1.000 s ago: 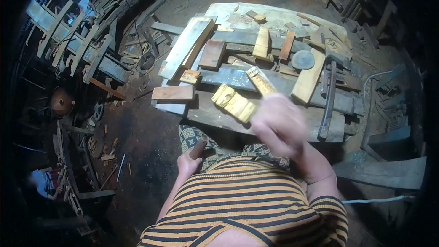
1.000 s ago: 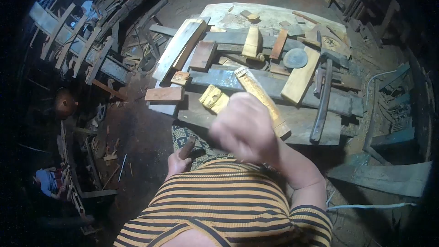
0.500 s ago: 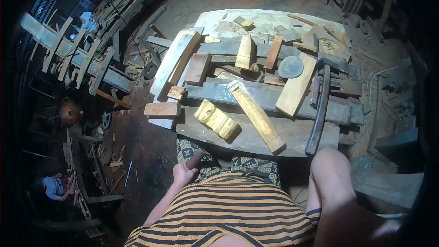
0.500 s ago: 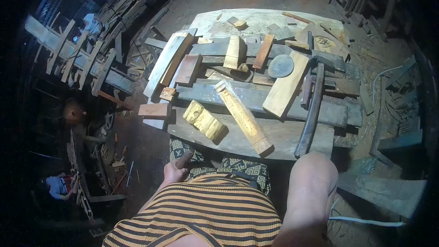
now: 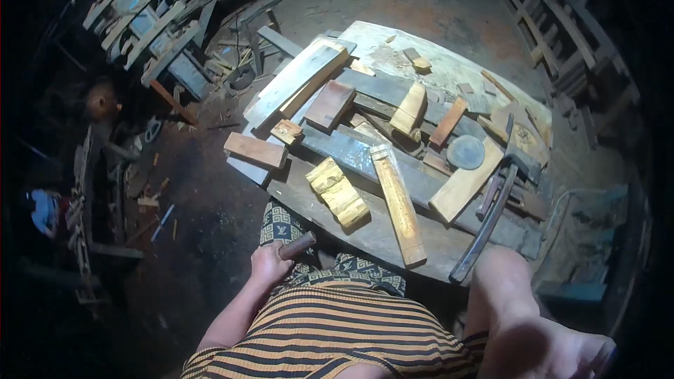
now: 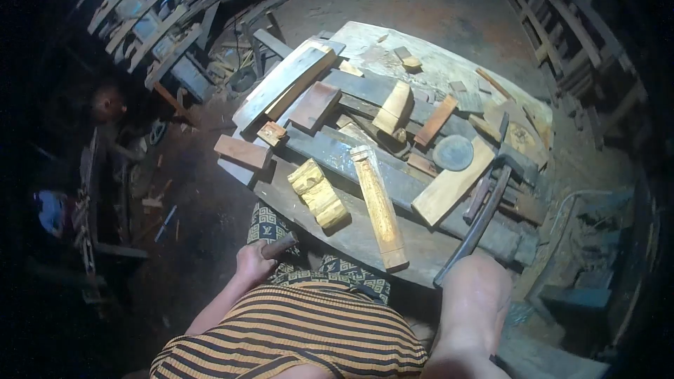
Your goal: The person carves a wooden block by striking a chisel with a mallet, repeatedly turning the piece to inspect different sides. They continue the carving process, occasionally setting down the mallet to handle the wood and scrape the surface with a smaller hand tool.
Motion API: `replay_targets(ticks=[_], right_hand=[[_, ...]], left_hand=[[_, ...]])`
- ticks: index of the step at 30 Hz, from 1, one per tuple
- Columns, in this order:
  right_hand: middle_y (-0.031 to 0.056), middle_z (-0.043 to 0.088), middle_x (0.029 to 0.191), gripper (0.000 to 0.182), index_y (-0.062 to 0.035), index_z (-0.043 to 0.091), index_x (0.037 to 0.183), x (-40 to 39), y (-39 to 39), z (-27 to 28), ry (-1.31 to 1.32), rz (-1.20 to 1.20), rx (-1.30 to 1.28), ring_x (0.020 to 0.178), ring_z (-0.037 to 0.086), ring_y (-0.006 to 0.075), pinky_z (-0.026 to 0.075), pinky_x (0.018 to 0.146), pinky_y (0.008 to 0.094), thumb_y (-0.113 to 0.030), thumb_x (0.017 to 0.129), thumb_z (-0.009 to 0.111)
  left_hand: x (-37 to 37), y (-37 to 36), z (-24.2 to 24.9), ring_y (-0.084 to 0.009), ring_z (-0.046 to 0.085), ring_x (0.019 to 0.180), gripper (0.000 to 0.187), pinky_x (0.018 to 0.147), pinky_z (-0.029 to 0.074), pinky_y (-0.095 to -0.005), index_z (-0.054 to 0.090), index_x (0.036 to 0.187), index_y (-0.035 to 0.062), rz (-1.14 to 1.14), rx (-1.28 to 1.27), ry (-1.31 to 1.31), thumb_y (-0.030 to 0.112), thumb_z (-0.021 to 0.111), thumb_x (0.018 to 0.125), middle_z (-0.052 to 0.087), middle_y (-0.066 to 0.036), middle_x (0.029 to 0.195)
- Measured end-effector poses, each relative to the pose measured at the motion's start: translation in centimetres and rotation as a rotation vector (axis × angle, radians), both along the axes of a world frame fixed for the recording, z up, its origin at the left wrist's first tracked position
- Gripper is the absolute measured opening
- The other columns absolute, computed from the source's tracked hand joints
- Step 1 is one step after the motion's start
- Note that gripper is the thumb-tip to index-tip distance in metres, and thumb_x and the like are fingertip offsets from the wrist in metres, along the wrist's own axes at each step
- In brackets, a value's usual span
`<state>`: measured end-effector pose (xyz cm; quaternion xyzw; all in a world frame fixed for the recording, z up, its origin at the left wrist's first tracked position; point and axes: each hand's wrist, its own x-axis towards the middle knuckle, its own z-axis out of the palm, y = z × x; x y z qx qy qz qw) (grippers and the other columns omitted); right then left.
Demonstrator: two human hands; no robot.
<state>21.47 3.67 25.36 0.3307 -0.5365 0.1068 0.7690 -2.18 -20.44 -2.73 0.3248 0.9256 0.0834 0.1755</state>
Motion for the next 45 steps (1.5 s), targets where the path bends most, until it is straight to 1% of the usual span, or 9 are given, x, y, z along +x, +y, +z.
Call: replay_targets(ticks=[6, 8, 11, 18, 24, 28, 32, 36, 45], right_hand=[[0.0119, 0.061, 0.107, 0.039, -0.0006, 0.061, 0.104, -3.5, 0.7, -2.3, 0.184, 0.017, -0.044, 0.099, 0.058, 0.0264, 0.045, 0.087, 0.0355, -0.02, 0.072, 0.071], [0.0163, 0.053, 0.11, 0.055, -0.0059, 0.046, 0.118, -4.9, 1.5, -7.0, -0.176, -0.168, -0.132, 0.099, 0.053, 0.0289, 0.044, 0.086, 0.0397, -0.045, 0.081, 0.057], [0.02, 0.047, 0.12, 0.074, -0.0051, 0.04, 0.129, -5.3, -0.1, -10.1, -1.135, -0.138, -0.335, 0.11, 0.049, 0.0322, 0.041, 0.094, 0.0421, -0.037, 0.072, 0.075], [0.0208, 0.043, 0.123, 0.064, -0.0032, 0.048, 0.124, -8.2, -3.7, -22.9, -1.391, -0.25, -0.48, 0.112, 0.044, 0.0379, 0.036, 0.094, 0.0456, -0.032, 0.073, 0.073], [0.0205, 0.055, 0.111, 0.061, -0.0055, 0.05, 0.123, -8.1, -6.2, -21.8, -2.003, -0.131, -0.396, 0.099, 0.056, 0.0367, 0.044, 0.085, 0.0433, -0.036, 0.074, 0.07], [0.018, 0.061, 0.091, 0.048, -0.0042, 0.056, 0.111, -7.8, -6.4, -22.8, -1.863, -0.246, -0.526, 0.084, 0.06, 0.0365, 0.048, 0.074, 0.0407, -0.032, 0.074, 0.07], [0.0137, 0.063, 0.083, 0.04, -0.0009, 0.059, 0.101, -7.5, -5.8, -24.3, -1.535, -0.193, -1.083, 0.075, 0.061, 0.0211, 0.048, 0.068, 0.0324, -0.027, 0.075, 0.072], [0.0184, 0.064, 0.082, 0.041, -0.0041, 0.058, 0.104, -7.6, -3.8, -25.9, -1.453, -0.541, -1.231, 0.078, 0.064, 0.0336, 0.049, 0.07, 0.0402, -0.032, 0.077, 0.07], [0.0239, 0.061, 0.098, 0.045, -0.0102, 0.041, 0.122, -11.7, -1.2, -27.9, -1.621, -0.744, -1.052, 0.09, 0.06, 0.0421, 0.045, 0.079, 0.0511, -0.029, 0.084, 0.056]], left_hand=[[1.3, -0.4, -0.1, -0.0353, 0.063, 0.082, 0.028, 0.075, 0.049, -0.0452, 0.062, 0.083, 0.0082, 0.083, 0.083, -0.014, 0.025, 0.074, 0.064, 0.065, -0.015, 0.084], [1.4, -0.5, 0.3, -0.0354, 0.063, 0.082, 0.028, 0.076, 0.049, -0.0453, 0.062, 0.084, 0.0084, 0.037, 0.067, -0.047, 0.025, 0.073, 0.065, 0.065, -0.016, 0.084], [1.2, -0.9, 0.5, -0.0347, 0.063, 0.083, 0.031, 0.077, 0.049, -0.0443, 0.064, 0.09, 0.01, 0.05, 0.079, -0.101, 0.026, 0.074, 0.065, 0.065, -0.017, 0.085], [0.3, -0.1, 3.5, -0.0341, 0.063, 0.084, 0.034, 0.077, 0.049, -0.0428, 0.064, 0.095, 0.0107, 0.001, 0.129, -0.252, 0.021, 0.073, 0.064, 0.065, -0.015, 0.086], [0.1, 4.5, 7.7, -0.0323, 0.058, 0.093, 0.028, 0.079, 0.046, -0.0426, 0.057, 0.089, 0.0077, -0.69, 0.271, -0.135, 0.014, 0.07, 0.065, 0.06, -0.011, 0.09], [-0.4, 5.4, 8.9, -0.0291, 0.057, 0.096, 0.031, 0.082, 0.045, -0.0408, 0.059, 0.086, 0.0087, -0.785, 0.337, 0.123, 0.014, 0.074, 0.06, 0.06, -0.008, 0.089], [-1.9, 3.0, 9.4, -0.0328, 0.055, 0.104, 0.039, 0.093, 0.041, -0.0442, 0.06, 0.102, 0.0078, -0.545, 1.019, 0.363, 0.012, 0.073, 0.065, 0.06, -0.009, 0.097], [-4.6, -0.4, 2.2, -0.0337, 0.06, 0.087, 0.032, 0.078, 0.048, -0.0427, 0.061, 0.098, 0.0035, -0.162, 0.624, -0.179, 0.017, 0.07, 0.07, 0.062, -0.016, 0.091], [-6.4, -1.8, -5.2, -0.038, 0.061, 0.083, 0.029, 0.079, 0.049, -0.0445, 0.063, 0.09, -0.0011, -0.247, 0.205, -0.024, 0.017, 0.066, 0.068, 0.062, -0.023, 0.088]])
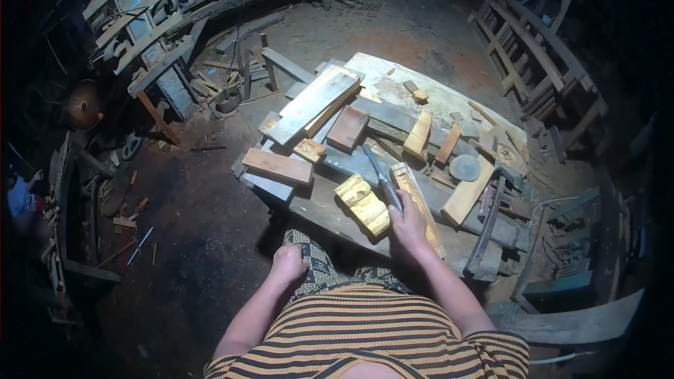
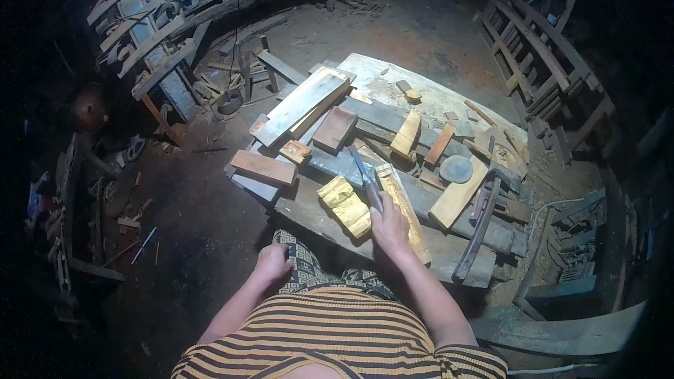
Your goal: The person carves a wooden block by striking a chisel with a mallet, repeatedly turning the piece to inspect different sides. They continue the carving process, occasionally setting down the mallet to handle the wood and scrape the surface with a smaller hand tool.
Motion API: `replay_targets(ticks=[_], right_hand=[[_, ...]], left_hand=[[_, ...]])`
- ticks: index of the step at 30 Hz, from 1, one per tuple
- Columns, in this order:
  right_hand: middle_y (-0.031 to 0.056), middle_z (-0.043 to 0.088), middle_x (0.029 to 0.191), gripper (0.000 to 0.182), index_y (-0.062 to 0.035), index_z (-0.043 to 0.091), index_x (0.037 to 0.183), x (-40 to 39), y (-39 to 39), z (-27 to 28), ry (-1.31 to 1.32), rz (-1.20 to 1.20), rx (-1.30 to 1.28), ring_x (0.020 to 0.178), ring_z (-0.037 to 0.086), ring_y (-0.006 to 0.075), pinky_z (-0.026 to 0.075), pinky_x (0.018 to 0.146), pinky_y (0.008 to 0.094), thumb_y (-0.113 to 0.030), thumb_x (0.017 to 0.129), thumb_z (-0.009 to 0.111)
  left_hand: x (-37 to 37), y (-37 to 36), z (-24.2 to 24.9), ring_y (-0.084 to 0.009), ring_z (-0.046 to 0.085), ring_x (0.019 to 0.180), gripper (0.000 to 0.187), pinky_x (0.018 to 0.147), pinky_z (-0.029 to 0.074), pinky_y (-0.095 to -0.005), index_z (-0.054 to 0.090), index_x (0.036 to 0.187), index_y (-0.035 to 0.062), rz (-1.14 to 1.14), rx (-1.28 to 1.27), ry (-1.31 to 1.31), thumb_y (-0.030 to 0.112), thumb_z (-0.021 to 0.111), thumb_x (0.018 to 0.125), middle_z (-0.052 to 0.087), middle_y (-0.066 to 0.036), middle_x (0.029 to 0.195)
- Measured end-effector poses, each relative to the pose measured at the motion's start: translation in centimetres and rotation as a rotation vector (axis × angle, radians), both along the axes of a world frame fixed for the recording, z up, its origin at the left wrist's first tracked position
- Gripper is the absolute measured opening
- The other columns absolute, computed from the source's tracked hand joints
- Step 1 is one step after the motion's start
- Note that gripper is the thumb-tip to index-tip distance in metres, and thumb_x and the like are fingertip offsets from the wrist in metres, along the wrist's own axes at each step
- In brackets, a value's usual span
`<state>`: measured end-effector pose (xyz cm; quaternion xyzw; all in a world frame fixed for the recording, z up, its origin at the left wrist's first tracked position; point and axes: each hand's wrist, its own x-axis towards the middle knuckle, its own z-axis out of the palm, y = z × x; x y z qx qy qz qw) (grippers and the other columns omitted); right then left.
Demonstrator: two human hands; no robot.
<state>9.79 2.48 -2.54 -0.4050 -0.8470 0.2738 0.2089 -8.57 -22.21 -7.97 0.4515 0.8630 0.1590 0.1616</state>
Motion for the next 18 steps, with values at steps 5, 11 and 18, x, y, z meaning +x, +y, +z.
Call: replay_targets(ticks=[5, 11, 18], right_hand=[[0.0243, 0.063, 0.088, 0.038, -0.0071, 0.044, 0.113, -1.9, 1.3, 3.3, -0.355, 0.045, -0.024, 0.085, 0.062, 0.0425, 0.047, 0.078, 0.0508, -0.027, 0.084, 0.056], [0.0253, 0.064, 0.089, 0.034, 0.0004, 0.046, 0.11, -1.8, 2.7, 4.1, -0.535, 0.21, 0.047, 0.084, 0.064, 0.0389, 0.049, 0.076, 0.0494, -0.015, 0.08, 0.055], [0.0217, 0.065, 0.09, 0.028, -0.0017, 0.052, 0.107, -2.4, 2.5, 3.5, -0.547, 0.234, 0.066, 0.086, 0.064, 0.0387, 0.05, 0.075, 0.0484, -0.009, 0.08, 0.052]], left_hand=[[-1.3, -1.1, -2.8, -0.0365, 0.062, 0.076, 0.017, 0.075, 0.05, -0.0437, 0.064, 0.076, -0.0025, -0.16, -0.01, 0.121, 0.013, 0.065, 0.068, 0.062, -0.022, 0.081], [-2.1, -2.0, 0.9, -0.0346, 0.061, 0.085, 0.016, 0.077, 0.05, -0.0433, 0.066, 0.077, -0.0007, -0.209, 0.007, 0.17, 0.014, 0.062, 0.071, 0.06, -0.021, 0.092], [-3.9, -2.2, -0.8, -0.037, 0.061, 0.093, 0.034, 0.086, 0.048, -0.0444, 0.064, 0.092, -0.0023, 0.027, -0.229, -0.109, 0.024, 0.068, 0.07, 0.064, -0.023, 0.096]])
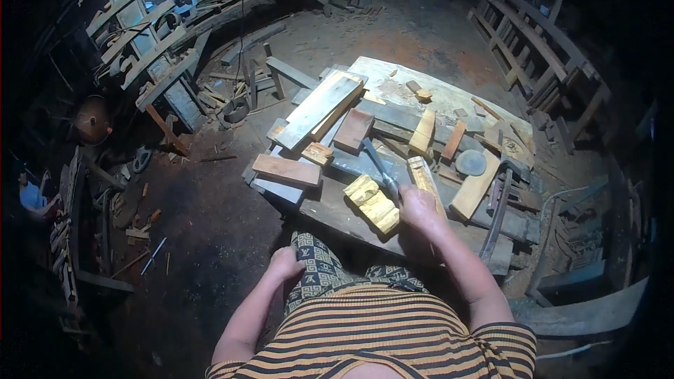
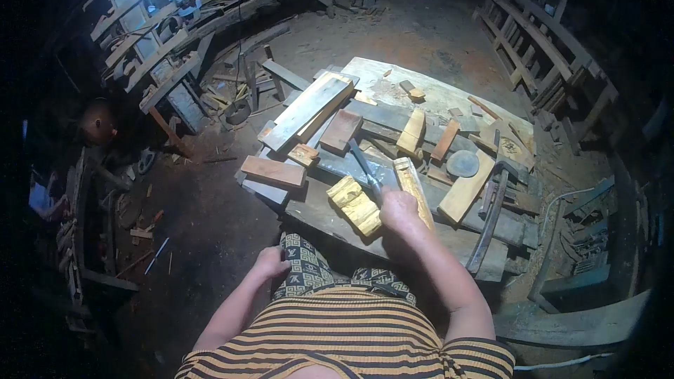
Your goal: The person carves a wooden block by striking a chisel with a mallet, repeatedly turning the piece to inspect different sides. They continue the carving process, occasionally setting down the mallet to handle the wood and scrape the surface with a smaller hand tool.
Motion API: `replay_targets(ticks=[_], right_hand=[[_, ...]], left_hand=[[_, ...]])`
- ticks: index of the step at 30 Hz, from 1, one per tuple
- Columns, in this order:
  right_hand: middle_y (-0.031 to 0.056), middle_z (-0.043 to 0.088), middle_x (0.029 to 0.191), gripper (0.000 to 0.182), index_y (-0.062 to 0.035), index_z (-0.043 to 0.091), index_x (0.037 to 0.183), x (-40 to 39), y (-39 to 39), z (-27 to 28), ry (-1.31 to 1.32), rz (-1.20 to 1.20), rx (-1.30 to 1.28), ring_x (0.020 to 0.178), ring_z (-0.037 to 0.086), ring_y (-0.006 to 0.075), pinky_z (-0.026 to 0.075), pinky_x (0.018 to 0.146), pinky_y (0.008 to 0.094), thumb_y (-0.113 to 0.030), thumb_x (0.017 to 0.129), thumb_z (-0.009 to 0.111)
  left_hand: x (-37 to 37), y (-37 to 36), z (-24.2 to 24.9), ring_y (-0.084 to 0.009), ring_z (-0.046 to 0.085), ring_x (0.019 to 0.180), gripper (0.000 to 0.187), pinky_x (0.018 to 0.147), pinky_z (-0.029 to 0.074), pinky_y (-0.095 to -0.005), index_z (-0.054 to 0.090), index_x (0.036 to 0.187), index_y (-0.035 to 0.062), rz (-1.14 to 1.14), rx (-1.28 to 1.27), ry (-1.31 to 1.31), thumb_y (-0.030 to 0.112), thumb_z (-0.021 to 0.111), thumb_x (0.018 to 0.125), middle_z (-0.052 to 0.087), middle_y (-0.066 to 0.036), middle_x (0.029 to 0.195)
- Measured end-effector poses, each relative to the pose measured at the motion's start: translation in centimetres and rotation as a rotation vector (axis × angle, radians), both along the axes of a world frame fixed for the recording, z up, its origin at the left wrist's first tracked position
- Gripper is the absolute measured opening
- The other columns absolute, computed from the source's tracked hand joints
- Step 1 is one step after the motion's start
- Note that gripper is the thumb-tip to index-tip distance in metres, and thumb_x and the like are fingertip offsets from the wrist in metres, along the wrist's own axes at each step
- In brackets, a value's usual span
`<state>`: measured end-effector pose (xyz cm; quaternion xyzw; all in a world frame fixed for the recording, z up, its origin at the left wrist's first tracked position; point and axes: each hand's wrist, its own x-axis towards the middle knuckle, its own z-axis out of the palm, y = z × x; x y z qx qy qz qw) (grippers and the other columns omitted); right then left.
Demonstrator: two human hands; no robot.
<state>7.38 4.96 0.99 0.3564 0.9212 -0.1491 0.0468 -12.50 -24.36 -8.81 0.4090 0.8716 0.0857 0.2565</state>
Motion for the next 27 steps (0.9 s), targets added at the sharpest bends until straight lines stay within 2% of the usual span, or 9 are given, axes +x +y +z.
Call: replay_targets(ticks=[7, 9, 13, 15, 16, 19, 21, 25, 27], right_hand=[[0.0196, 0.047, 0.116, 0.04, -0.0063, 0.048, 0.12, 0.2, -2.3, -2.7, 0.326, -0.039, 0.097, 0.11, 0.047, 0.0366, 0.043, 0.088, 0.0462, -0.017, 0.083, 0.056], [0.0221, 0.045, 0.122, 0.044, -0.0062, 0.046, 0.125, 0.2, -2.9, -4.1, 0.594, 0.062, 0.327, 0.113, 0.044, 0.0372, 0.038, 0.095, 0.0456, -0.019, 0.084, 0.055], [0.0251, 0.037, 0.131, 0.065, -0.0084, 0.042, 0.13, -1.0, -5.2, -3.9, 0.517, 0.165, 0.309, 0.123, 0.033, 0.04, 0.027, 0.101, 0.0524, -0.04, 0.077, 0.064], [0.0262, 0.034, 0.134, 0.074, -0.0132, 0.04, 0.134, -1.7, -5.8, -4.3, 0.458, 0.15, 0.298, 0.127, 0.028, 0.0413, 0.022, 0.102, 0.0561, -0.046, 0.073, 0.067], [0.0257, 0.035, 0.134, 0.074, -0.0139, 0.039, 0.135, -2.0, -6.0, -4.2, 0.392, 0.135, 0.312, 0.128, 0.029, 0.0402, 0.022, 0.102, 0.0571, -0.045, 0.074, 0.067], [0.0248, 0.036, 0.134, 0.074, -0.0148, 0.039, 0.136, -2.3, -5.9, -4.9, 0.326, 0.108, 0.335, 0.128, 0.03, 0.0385, 0.022, 0.102, 0.0589, -0.042, 0.073, 0.068], [0.0243, 0.037, 0.134, 0.074, -0.015, 0.039, 0.136, -2.3, -5.9, -5.3, 0.322, 0.098, 0.345, 0.127, 0.032, 0.0378, 0.022, 0.101, 0.0596, -0.04, 0.073, 0.069], [0.0232, 0.039, 0.132, 0.076, -0.0136, 0.038, 0.137, -2.4, -6.1, -5.3, 0.339, 0.102, 0.36, 0.126, 0.033, 0.0365, 0.022, 0.102, 0.0589, -0.033, 0.071, 0.07], [0.0226, 0.041, 0.129, 0.075, -0.0133, 0.04, 0.135, -2.4, -6.1, -5.1, 0.365, 0.098, 0.382, 0.121, 0.038, 0.0348, 0.024, 0.1, 0.0567, -0.031, 0.069, 0.071]], left_hand=[[0.8, 0.0, -1.5, -0.037, 0.063, 0.084, 0.019, 0.079, 0.05, -0.0446, 0.066, 0.076, -0.0024, -0.11, 0.072, 0.215, 0.016, 0.063, 0.071, 0.063, -0.023, 0.086], [0.7, -0.2, -1.0, -0.0368, 0.063, 0.081, 0.018, 0.077, 0.051, -0.0441, 0.067, 0.074, -0.0019, -0.139, 0.067, 0.271, 0.016, 0.063, 0.07, 0.063, -0.023, 0.084], [-0.7, -1.4, 0.4, -0.0335, 0.065, 0.071, 0.022, 0.069, 0.052, -0.0406, 0.065, 0.075, -0.0036, -0.174, 0.11, 0.23, 0.018, 0.063, 0.07, 0.063, -0.021, 0.076], [-2.3, -2.5, 0.2, -0.0225, 0.061, 0.057, 0.023, 0.056, 0.048, -0.0346, 0.065, 0.072, -0.002, 0.081, 0.105, -0.399, 0.021, 0.064, 0.075, 0.061, -0.012, 0.063], [-2.0, -3.3, 0.4, -0.0107, 0.051, 0.05, 0.022, 0.047, 0.039, -0.027, 0.065, 0.07, 0.0012, 0.221, 0.169, -0.653, 0.021, 0.065, 0.08, 0.055, -0.001, 0.055], [-0.3, -6.6, -0.4, -0.0081, 0.049, 0.052, 0.012, 0.049, 0.039, -0.0236, 0.069, 0.079, 0.0022, 0.265, 0.266, -0.916, 0.011, 0.061, 0.081, 0.057, 0.002, 0.061], [1.4, -7.1, 2.0, -0.0102, 0.054, 0.055, 0.018, 0.051, 0.042, -0.0254, 0.069, 0.083, 0.0005, 0.385, 0.186, -0.879, 0.006, 0.053, 0.079, 0.06, -0.001, 0.064], [2.4, -6.3, 0.3, -0.0159, 0.056, 0.055, 0.02, 0.053, 0.045, -0.0321, 0.065, 0.074, -0.0014, 0.181, 0.161, -0.314, 0.016, 0.056, 0.076, 0.06, -0.007, 0.061], [0.6, -6.4, -3.4, -0.0164, 0.057, 0.051, 0.017, 0.048, 0.045, -0.0302, 0.065, 0.076, 0.0003, 0.142, 0.286, -0.402, 0.013, 0.054, 0.076, 0.061, -0.007, 0.061]])
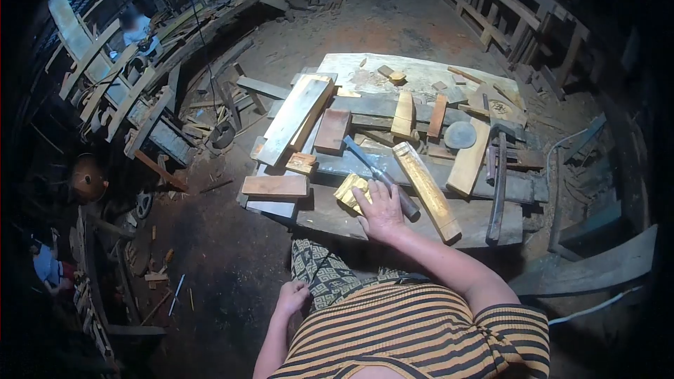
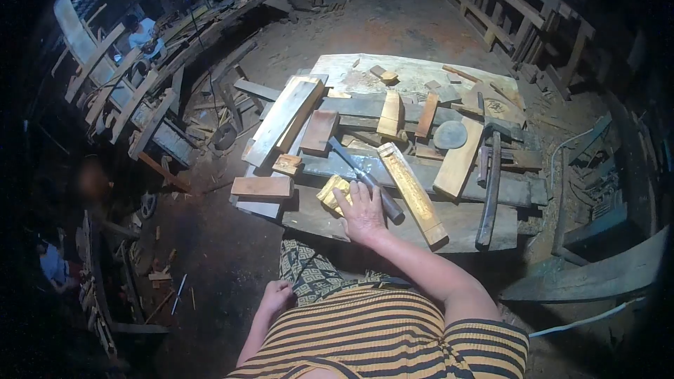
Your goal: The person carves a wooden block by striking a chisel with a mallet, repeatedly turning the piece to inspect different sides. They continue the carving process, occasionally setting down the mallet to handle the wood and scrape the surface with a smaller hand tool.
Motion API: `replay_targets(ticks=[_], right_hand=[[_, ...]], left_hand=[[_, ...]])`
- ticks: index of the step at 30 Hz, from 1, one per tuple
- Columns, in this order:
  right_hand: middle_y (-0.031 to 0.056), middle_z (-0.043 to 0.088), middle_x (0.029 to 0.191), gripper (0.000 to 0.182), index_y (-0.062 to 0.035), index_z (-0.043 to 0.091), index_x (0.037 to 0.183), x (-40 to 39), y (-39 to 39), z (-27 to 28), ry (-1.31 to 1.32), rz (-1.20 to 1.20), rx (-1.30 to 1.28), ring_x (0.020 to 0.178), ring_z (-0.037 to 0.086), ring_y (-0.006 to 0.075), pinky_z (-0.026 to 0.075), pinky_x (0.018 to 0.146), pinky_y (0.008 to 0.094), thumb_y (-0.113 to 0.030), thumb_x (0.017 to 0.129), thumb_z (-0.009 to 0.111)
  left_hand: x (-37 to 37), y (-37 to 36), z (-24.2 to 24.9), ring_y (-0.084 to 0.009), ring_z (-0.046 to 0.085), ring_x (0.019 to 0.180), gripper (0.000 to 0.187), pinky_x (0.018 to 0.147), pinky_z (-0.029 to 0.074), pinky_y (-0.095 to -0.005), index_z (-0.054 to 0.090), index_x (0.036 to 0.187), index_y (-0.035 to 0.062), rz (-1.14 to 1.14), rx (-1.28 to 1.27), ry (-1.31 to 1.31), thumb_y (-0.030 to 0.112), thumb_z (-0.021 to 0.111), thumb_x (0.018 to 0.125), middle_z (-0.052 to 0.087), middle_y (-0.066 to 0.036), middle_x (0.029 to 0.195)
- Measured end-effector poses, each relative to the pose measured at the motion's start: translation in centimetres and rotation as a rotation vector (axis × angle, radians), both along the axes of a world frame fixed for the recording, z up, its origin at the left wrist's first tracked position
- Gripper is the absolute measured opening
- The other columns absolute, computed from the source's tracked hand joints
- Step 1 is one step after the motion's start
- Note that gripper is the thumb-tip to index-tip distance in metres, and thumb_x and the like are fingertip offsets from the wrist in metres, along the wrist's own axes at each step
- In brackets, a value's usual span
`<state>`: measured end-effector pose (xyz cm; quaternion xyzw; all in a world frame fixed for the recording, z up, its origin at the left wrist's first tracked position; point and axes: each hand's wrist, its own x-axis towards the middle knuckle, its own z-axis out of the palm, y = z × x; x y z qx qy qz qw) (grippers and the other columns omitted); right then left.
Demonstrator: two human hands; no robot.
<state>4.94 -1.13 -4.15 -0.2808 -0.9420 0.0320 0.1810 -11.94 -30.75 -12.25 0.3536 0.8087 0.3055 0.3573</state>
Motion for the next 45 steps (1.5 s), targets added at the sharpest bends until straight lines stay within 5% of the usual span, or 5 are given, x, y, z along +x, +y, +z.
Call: replay_targets(ticks=[3, 13, 30, 36, 45], right_hand=[[0.0216, 0.043, 0.126, 0.075, -0.0139, 0.041, 0.134, 0.0, 0.0, 0.2, 0.014, -0.003, 0.003, 0.114, 0.042, 0.0323, 0.027, 0.098, 0.053, -0.03, 0.068, 0.072], [0.0201, 0.044, 0.123, 0.074, -0.0136, 0.043, 0.132, -0.2, -0.2, 1.3, -0.053, 0.014, 0.004, 0.108, 0.044, 0.0308, 0.031, 0.093, 0.0464, -0.03, 0.067, 0.073], [0.0209, 0.043, 0.126, 0.071, -0.0147, 0.042, 0.133, -0.2, -0.2, 1.1, -0.074, 0.016, -0.01, 0.108, 0.044, 0.032, 0.029, 0.095, 0.0482, -0.032, 0.07, 0.07], [0.0222, 0.043, 0.127, 0.073, -0.0151, 0.04, 0.133, -0.3, -0.3, 1.4, -0.042, 0.018, -0.023, 0.111, 0.044, 0.0333, 0.027, 0.097, 0.0499, -0.031, 0.07, 0.072], [0.0218, 0.043, 0.126, 0.072, -0.0151, 0.042, 0.133, -0.3, -0.2, 1.4, -0.037, 0.03, -0.015, 0.109, 0.044, 0.033, 0.029, 0.095, 0.0495, -0.03, 0.069, 0.072]], left_hand=[[-3.0, 0.7, -0.5, -0.0117, 0.052, 0.042, 0.014, 0.038, 0.041, -0.0227, 0.064, 0.089, 0.0058, 0.236, 0.185, -0.698, 0.011, 0.056, 0.078, 0.058, -0.005, 0.059], [-3.3, -1.7, -21.1, -0.0248, 0.061, 0.069, 0.034, 0.064, 0.051, -0.0389, 0.062, 0.089, 0.0026, 1.057, 0.35, -1.107, 0.034, 0.049, 0.087, 0.065, -0.008, 0.081], [-5.4, 1.0, -19.3, -0.0243, 0.06, 0.082, 0.034, 0.071, 0.05, -0.0403, 0.06, 0.099, 0.0001, 0.97, 0.47, -1.044, 0.03, 0.049, 0.086, 0.064, -0.011, 0.092], [-3.6, 2.7, -20.1, -0.023, 0.059, 0.082, 0.029, 0.073, 0.049, -0.0399, 0.058, 0.104, -0.0016, 1.243, 0.354, -0.008, 0.018, 0.053, 0.083, 0.062, -0.012, 0.09], [-1.8, 0.7, -16.5, -0.0282, 0.061, 0.09, 0.035, 0.082, 0.05, -0.0428, 0.059, 0.108, 0.0017, 1.057, 0.434, -1.228, 0.027, 0.055, 0.085, 0.065, -0.014, 0.1]])
